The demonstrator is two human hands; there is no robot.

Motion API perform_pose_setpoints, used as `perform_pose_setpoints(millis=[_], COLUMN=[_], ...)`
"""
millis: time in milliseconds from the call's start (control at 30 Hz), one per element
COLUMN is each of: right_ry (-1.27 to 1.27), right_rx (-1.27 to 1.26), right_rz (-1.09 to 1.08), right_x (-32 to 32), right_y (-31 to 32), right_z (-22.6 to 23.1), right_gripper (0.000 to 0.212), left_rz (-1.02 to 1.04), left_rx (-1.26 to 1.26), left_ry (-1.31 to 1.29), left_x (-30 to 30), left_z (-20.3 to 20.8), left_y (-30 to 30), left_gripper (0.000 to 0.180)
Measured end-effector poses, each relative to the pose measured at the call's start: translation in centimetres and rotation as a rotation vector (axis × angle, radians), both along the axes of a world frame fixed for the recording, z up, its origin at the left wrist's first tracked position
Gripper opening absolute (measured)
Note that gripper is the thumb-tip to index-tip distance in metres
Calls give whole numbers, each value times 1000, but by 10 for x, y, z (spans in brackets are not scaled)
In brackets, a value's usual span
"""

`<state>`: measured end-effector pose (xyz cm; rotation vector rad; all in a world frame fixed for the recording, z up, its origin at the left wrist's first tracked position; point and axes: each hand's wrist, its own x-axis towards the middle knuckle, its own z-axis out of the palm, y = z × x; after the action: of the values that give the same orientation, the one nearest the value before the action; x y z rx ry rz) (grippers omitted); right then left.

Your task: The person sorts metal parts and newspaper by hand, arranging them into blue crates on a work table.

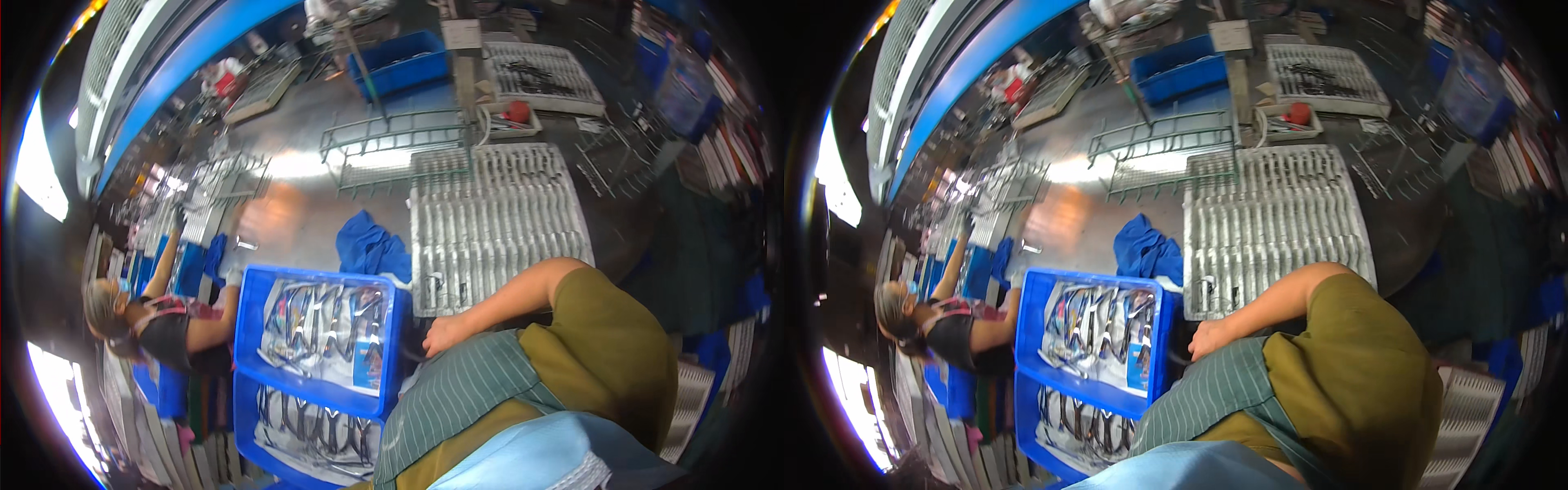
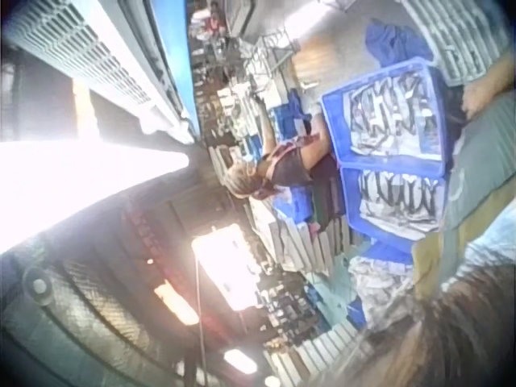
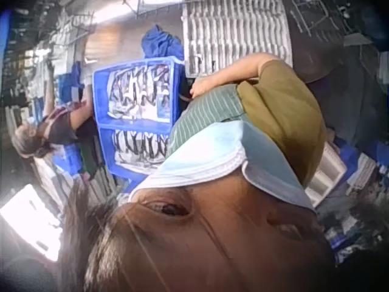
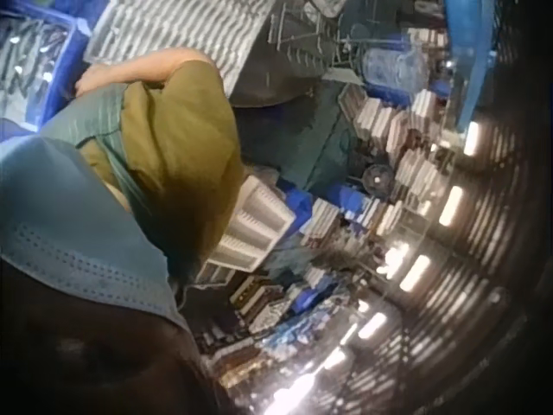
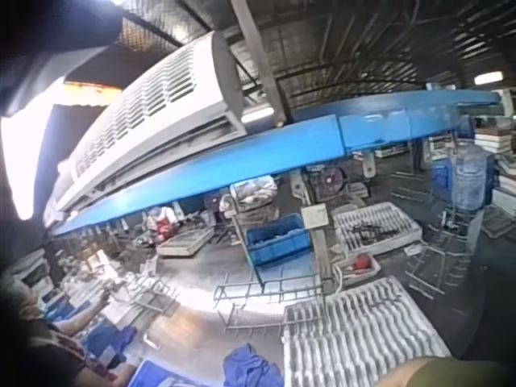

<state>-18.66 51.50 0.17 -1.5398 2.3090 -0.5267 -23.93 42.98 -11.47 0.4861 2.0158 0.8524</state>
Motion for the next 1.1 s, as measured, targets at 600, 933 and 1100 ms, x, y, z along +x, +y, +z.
perform_pose_setpoints(millis=[600, 933, 1100], right_ry=[396, -128, -668], right_rx=[-99, -277, -740], right_rz=[15, -56, -451], right_x=[-1, -6, -11], right_y=[-8, 14, -6], right_z=[-4, 52, 78], right_gripper=[12, 16, 14], left_rz=[-68, 414, 483], left_rx=[-270, -326, -234], left_ry=[453, -92, 6], left_x=[71, 89, 106], left_z=[-5, 46, 16], left_y=[-132, -127, -140], left_gripper=[38, 62, 52])
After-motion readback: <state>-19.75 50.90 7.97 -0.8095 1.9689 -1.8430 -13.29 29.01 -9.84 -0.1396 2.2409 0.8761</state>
